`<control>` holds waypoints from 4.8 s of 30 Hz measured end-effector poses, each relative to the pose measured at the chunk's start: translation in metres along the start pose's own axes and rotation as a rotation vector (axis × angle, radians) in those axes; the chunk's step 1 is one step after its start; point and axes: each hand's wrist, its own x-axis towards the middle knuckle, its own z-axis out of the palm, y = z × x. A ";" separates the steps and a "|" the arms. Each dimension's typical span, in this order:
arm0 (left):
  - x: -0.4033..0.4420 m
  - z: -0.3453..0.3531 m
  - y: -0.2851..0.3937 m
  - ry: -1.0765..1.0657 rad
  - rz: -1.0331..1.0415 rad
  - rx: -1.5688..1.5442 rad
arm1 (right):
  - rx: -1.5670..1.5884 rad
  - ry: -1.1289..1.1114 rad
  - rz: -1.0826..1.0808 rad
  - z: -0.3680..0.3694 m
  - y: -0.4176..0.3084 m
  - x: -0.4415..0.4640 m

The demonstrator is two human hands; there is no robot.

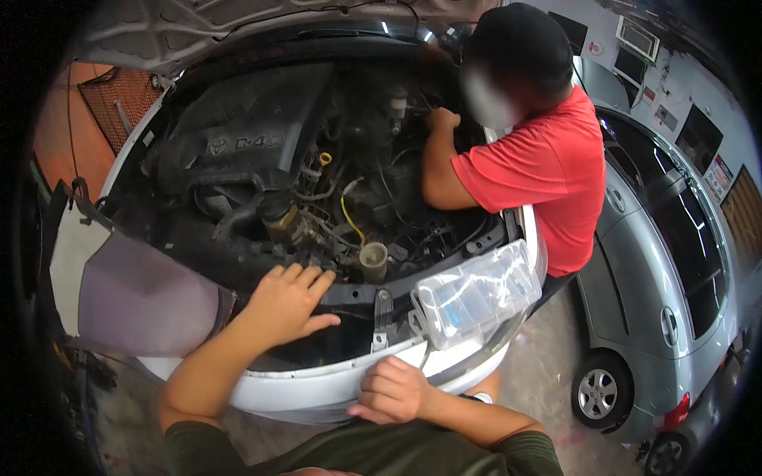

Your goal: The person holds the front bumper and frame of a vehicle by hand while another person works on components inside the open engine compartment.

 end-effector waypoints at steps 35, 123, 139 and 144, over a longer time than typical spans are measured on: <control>0.006 -0.010 0.003 0.178 0.058 -0.178 | 0.042 0.101 0.046 -0.005 0.008 -0.019; -0.007 -0.005 0.003 0.099 0.059 -0.170 | -0.014 0.153 0.146 0.000 -0.001 -0.026; -0.008 -0.005 0.003 0.094 0.055 -0.181 | -0.012 0.174 0.143 0.002 -0.001 -0.031; -0.008 -0.005 0.003 0.100 0.057 -0.171 | -0.009 0.173 0.134 0.001 -0.001 -0.031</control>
